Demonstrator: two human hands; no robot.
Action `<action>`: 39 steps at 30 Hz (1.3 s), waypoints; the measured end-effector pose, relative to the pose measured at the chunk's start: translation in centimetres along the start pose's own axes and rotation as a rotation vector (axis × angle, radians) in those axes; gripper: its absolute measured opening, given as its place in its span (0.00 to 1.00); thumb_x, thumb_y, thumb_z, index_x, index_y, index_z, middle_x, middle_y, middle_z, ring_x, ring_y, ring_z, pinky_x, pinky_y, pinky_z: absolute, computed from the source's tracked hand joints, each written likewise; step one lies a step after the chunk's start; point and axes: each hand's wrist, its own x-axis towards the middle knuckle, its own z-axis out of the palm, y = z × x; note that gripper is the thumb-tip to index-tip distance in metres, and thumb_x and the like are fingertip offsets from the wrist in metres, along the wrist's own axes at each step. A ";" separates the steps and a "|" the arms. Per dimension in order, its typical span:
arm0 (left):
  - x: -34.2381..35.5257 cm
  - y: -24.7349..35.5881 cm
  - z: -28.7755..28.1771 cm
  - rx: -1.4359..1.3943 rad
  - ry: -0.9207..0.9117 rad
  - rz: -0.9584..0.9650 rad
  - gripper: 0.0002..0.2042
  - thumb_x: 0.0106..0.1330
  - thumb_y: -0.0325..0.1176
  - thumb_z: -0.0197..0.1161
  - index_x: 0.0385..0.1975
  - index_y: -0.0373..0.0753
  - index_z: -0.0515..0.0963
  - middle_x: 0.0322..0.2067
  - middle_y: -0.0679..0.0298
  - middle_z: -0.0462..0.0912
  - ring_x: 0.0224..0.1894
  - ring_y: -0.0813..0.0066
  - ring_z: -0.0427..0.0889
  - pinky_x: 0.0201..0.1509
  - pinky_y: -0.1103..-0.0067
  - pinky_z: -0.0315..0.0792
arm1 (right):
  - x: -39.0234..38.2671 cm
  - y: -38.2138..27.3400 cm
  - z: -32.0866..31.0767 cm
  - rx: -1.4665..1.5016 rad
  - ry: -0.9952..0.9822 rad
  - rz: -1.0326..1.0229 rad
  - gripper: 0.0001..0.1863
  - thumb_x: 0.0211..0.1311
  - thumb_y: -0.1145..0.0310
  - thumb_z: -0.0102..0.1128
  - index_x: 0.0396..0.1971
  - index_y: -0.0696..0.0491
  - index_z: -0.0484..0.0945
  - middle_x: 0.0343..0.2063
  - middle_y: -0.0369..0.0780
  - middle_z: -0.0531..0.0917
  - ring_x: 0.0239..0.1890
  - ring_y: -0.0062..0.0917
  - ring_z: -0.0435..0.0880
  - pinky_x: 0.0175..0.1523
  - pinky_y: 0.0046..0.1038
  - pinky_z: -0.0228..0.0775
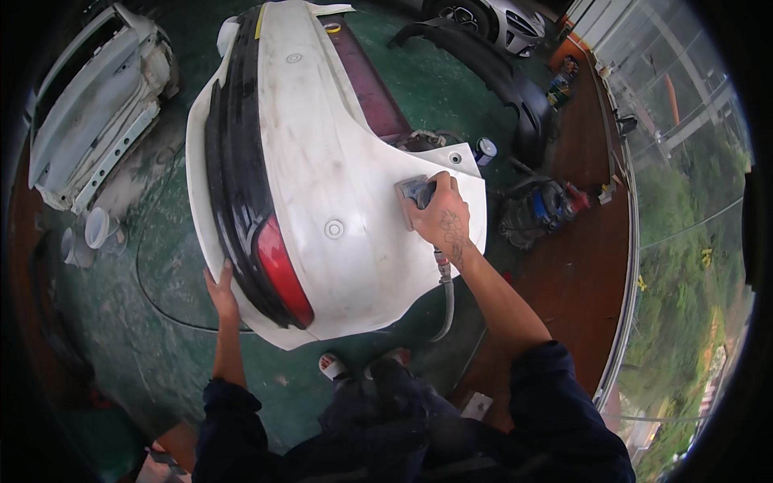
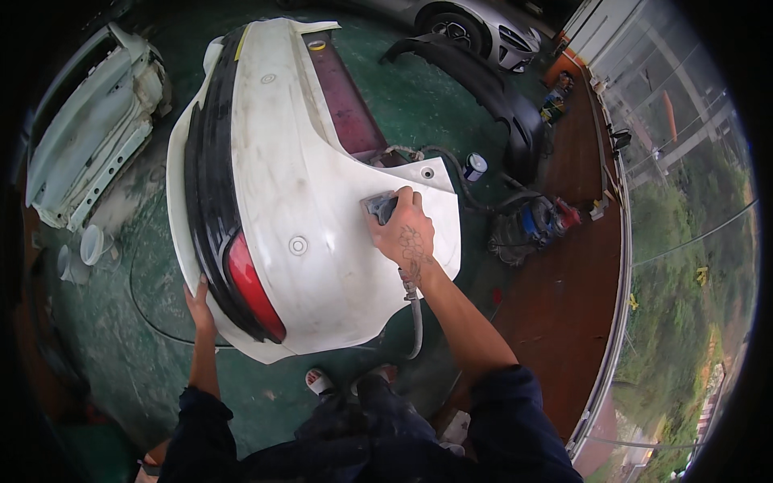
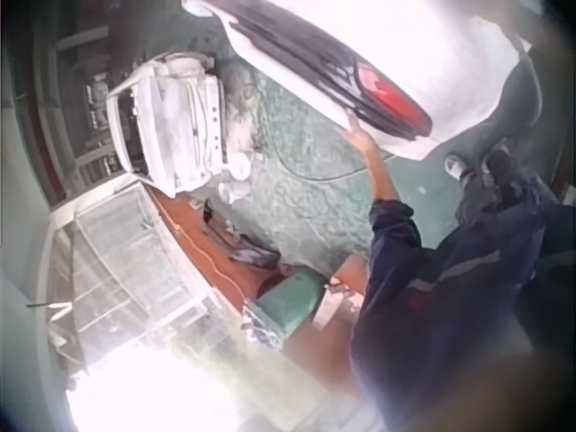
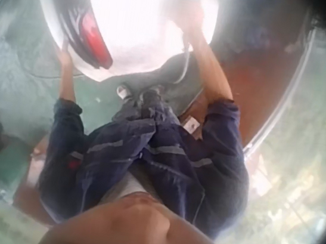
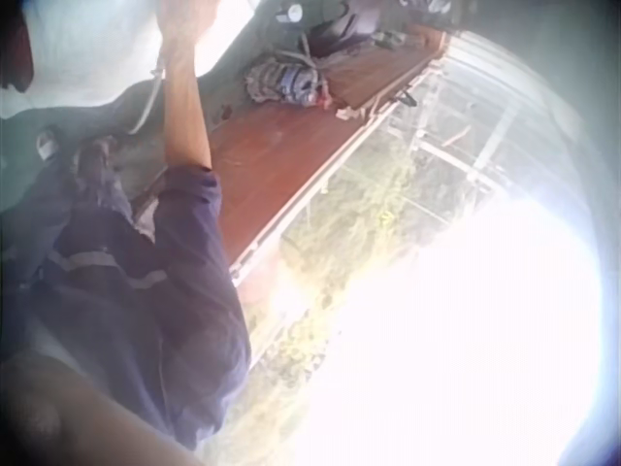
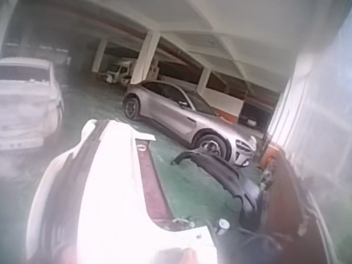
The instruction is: The person sands a white car bumper with a handheld power sander, moving across the surface in overlapping passes. The bumper is held steady with the left hand while the right hand operates the sander.
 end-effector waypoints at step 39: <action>1.1 -1.4 -0.7 -0.091 -0.048 -0.053 0.32 0.69 0.43 0.66 0.66 0.29 0.65 0.58 0.50 0.75 0.56 0.59 0.76 0.62 0.67 0.70 | -6.6 7.4 0.1 0.026 0.190 0.247 0.27 0.54 0.60 0.72 0.48 0.56 0.70 0.44 0.49 0.77 0.38 0.50 0.85 0.43 0.45 0.81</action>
